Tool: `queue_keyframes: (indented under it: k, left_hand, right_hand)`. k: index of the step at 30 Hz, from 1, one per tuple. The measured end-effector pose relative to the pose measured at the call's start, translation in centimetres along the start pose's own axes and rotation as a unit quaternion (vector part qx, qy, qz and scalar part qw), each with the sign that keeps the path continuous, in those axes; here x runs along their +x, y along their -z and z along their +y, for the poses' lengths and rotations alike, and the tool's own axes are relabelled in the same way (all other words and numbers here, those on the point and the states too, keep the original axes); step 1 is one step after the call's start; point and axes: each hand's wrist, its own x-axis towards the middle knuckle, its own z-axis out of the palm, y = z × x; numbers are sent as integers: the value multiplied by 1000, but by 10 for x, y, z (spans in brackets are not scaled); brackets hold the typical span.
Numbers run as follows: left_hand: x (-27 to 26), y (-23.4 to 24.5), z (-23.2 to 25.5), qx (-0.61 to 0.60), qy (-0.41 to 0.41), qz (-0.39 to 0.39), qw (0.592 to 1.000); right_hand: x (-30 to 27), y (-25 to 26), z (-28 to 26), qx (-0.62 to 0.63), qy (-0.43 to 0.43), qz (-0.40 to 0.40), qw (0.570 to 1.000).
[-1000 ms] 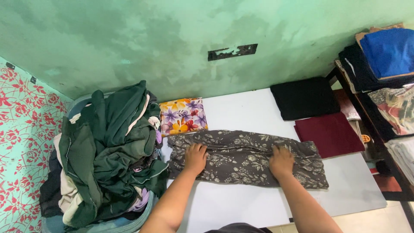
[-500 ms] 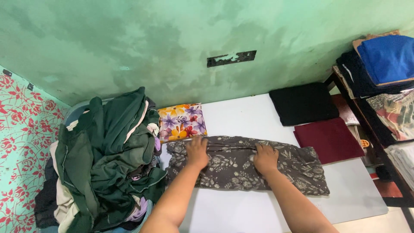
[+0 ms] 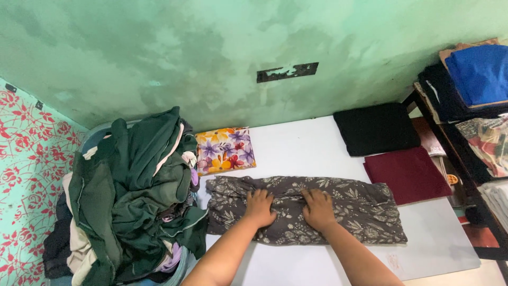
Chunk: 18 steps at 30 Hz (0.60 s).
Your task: Folding various pieces of clothing on a white surface next to a laundry basket.
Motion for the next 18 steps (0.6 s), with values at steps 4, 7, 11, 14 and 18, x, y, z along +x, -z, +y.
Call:
queue_keyframes:
  k: [4,7,11,14,18]
  left_hand:
    - [-7,15,-26,-41,29,52,997]
    - [-3,18,-48,-136,70,102,983]
    - [55,-51,-120,-234,183,195,935]
    - [32,-21,-137,-83,216,162,959]
    - [32,-15,-155,-33,230,189,954]
  right_hand:
    - [7,18,17,-18,-109,-39,993]
    - [3,18,44,-12,-176,-47,983]
    - [4,-21,95,5,-233,42,972]
    - [5,-40,108,-48,-262,87,960]
    - [3,-50,107,-40,-229,142,962]
